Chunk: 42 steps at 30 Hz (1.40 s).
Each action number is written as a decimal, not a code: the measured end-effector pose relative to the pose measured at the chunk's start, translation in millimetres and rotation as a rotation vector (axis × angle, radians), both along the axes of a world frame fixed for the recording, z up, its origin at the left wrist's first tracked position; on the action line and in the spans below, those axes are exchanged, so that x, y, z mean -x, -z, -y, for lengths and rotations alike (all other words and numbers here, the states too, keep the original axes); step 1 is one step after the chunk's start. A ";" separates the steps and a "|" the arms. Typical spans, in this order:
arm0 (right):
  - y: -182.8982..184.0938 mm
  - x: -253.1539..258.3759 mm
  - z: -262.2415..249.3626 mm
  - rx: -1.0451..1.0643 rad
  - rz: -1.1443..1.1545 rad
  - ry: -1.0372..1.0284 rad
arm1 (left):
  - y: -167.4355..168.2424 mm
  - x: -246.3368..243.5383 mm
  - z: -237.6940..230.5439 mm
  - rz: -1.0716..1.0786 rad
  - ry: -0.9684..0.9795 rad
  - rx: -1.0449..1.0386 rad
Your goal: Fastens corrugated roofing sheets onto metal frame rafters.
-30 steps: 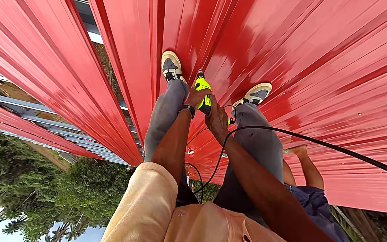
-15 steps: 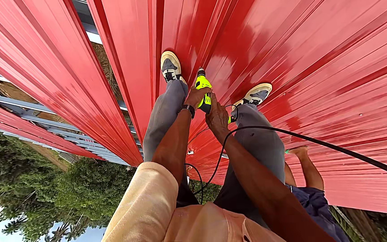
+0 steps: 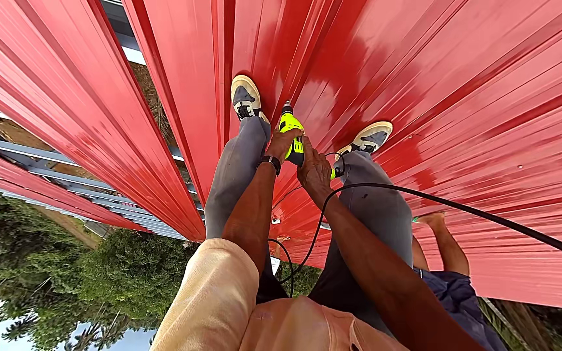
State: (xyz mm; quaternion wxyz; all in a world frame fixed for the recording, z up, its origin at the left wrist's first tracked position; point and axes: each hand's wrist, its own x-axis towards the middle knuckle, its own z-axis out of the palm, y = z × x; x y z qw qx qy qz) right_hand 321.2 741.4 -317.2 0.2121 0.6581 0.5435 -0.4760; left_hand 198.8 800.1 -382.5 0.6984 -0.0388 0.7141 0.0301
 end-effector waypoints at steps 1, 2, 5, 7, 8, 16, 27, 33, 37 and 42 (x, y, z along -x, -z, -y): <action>0.5 -0.1 -0.1 0.003 0.001 0.003 | 0.0 -0.4 -1.0 -0.001 -0.001 -0.010; 0.3 0.0 -0.2 0.010 0.003 0.006 | 0.0 -0.4 -1.2 0.004 0.006 -0.011; 0.2 -1.6 1.3 0.013 0.005 0.006 | 0.5 -2.0 0.2 0.004 0.012 0.026; 2.2 -3.8 2.3 0.002 0.010 -0.013 | 2.0 -3.9 3.1 0.000 -0.018 0.032; 3.2 -3.6 2.1 -0.001 0.013 -0.021 | 3.2 -3.4 3.8 0.003 -0.029 0.033; 1.3 -4.8 1.8 0.015 0.018 -0.009 | 1.6 -4.6 0.8 0.012 0.009 0.077; 1.7 -6.3 -2.1 -0.001 0.011 -0.042 | 7.3 -3.6 6.2 0.005 -0.053 0.043; 3.1 -5.0 -4.0 0.021 0.013 -0.031 | 7.3 -3.9 4.5 0.006 -0.042 0.025; 3.5 -6.9 -8.4 0.005 0.023 -0.067 | 8.6 -3.5 1.0 0.028 -0.055 0.042; 6.5 -3.7 -12.1 -0.015 0.060 -0.113 | 11.3 0.5 1.9 0.072 -0.096 0.092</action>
